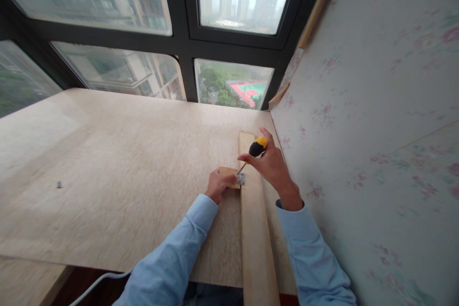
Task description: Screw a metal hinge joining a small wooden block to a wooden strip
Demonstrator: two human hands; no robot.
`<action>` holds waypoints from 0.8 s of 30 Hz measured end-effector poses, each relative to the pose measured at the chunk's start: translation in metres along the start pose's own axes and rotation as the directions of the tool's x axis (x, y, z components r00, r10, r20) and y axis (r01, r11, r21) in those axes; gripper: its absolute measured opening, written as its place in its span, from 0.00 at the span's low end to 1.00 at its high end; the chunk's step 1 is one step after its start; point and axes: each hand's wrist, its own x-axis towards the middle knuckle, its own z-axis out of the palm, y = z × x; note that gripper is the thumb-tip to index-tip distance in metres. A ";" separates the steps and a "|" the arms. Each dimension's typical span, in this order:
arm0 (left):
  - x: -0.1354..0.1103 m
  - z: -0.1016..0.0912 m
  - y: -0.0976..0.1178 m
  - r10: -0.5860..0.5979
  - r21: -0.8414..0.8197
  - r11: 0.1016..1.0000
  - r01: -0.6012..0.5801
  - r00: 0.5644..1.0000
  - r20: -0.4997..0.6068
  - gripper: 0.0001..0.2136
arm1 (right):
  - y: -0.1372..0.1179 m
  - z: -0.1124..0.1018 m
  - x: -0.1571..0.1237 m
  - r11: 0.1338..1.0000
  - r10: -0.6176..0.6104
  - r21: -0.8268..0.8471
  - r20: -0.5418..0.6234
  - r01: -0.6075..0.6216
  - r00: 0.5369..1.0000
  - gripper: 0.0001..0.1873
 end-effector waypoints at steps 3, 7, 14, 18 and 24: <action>0.000 0.000 0.000 -0.005 0.005 1.000 0.005 1.000 -0.003 0.17 | 0.008 -0.007 -0.004 0.960 -0.116 0.274 0.198 0.058 0.973 0.57; 0.001 -0.001 -0.001 -0.004 0.011 1.000 0.004 1.000 0.000 0.17 | 0.014 -0.018 -0.007 0.870 -0.264 0.490 0.367 0.056 0.892 0.51; 0.004 -0.002 -0.002 -0.022 0.016 1.000 0.022 1.000 0.003 0.17 | 0.000 0.001 0.000 0.999 -0.036 -0.001 -0.079 0.036 0.996 0.47; 0.004 -0.002 -0.002 -0.026 0.014 1.000 0.026 1.000 0.014 0.16 | 0.006 0.010 0.001 1.000 -0.023 0.020 -0.042 0.024 0.999 0.48; 0.004 -0.002 -0.002 -0.040 0.021 0.999 0.040 0.999 0.021 0.16 | 0.028 0.001 0.000 0.863 -0.236 0.501 0.293 0.061 0.926 0.42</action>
